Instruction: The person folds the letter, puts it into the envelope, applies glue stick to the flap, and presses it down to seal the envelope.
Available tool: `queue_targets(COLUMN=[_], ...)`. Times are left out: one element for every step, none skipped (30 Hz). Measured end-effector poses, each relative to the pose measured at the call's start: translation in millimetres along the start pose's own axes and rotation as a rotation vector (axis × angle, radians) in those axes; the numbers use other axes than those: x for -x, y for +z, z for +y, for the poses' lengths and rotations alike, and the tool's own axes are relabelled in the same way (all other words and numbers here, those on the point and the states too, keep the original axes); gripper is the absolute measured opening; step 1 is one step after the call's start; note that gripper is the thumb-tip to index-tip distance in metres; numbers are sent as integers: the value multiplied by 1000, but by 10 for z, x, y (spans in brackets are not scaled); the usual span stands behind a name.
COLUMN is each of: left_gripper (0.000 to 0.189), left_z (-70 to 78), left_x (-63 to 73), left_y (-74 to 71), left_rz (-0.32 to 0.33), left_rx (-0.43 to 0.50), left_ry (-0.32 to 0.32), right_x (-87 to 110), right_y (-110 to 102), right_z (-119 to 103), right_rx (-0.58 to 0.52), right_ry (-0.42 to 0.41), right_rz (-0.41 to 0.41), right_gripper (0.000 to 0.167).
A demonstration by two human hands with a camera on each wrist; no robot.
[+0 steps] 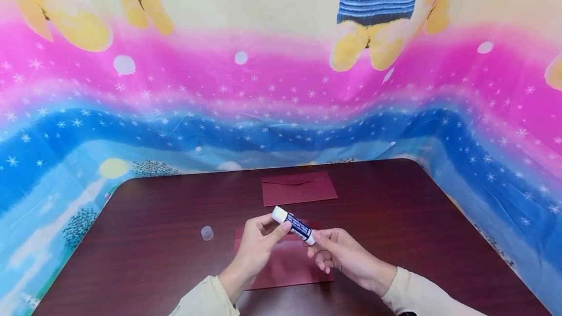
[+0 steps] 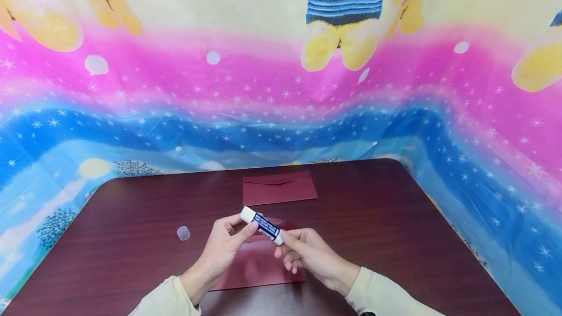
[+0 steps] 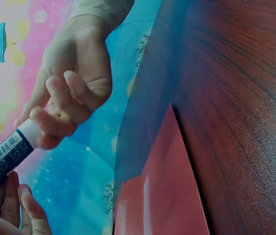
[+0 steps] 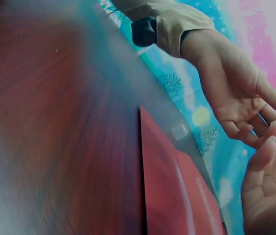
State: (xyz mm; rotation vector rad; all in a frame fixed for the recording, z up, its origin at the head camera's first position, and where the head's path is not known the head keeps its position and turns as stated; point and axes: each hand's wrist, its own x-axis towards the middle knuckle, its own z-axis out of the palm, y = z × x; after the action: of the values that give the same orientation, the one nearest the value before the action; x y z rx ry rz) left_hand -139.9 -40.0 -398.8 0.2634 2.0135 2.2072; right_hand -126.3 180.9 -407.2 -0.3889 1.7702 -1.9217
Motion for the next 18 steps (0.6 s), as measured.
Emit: queue_targets(left_gripper=[35, 35, 35, 34, 33, 33, 33, 33, 33, 33, 33, 33, 33, 33, 33, 33, 33, 33], left_z=[-2, -4, -3, -1, 2, 6, 9, 12, 13, 12, 8, 2, -2, -6, -11, -16, -18, -18], left_x=[2, 5, 7, 4, 6, 7, 8, 10, 14, 17, 22, 26, 32, 39, 43, 46, 50, 53], left_y=[3, 7, 11, 14, 16, 16, 15, 14, 14, 14, 15, 16, 18, 19, 19, 17, 14, 12], left_rz=[3, 5, 5, 5, 4, 3, 1, 2, 4, 6, 4, 2, 0, -2, -9, -16, -25, -32], left_rx=[0, 1, 4, 13, 19, 21, 23, 24, 23, 23, 22, 20, 19, 20, 25, 29, 30, 28], left_ry=[1, 3, 7, 9, 13, 15, 18, 20, 24, 26, 29, 31, 33, 36, 40, 41, 44, 48], right_x=[-5, -11, -16, -19, -20, -16, -13, -8, -3, 2, 4, 5, 4, 3, 2, 1, 0, 0], right_y=[3, 10, 21, 34, 49, 57, 60, 59, 55, 46, 34, 19, 9, 1, -5, -9, -13, -14], right_z=[8, 15, 22, 27, 28, 28, 20, 10, 2, -6, -11, -12, -13, -6, 0, 4, 5, 5], right_rx=[41, 82, 119, 150, 177, 185, 174, 147, 113, 73, 32, -6, -33, -45, -36, -10, 24, 65], right_ry=[-33, -65, -94, -117, -134, -135, -116, -93, -68, -42, -15, 12, 25, 18, 4, -13, -27, -41], right_rz=[27, 58, 90, 119, 144, 155, 155, 136, 105, 66, 22, -19, -49, -66, -62, -42, -17, 8], right_gripper=[27, 25, 26, 29, 33, 36, 38, 41, 44, 47, 51, 52, 51, 45, 37, 29, 22, 17])
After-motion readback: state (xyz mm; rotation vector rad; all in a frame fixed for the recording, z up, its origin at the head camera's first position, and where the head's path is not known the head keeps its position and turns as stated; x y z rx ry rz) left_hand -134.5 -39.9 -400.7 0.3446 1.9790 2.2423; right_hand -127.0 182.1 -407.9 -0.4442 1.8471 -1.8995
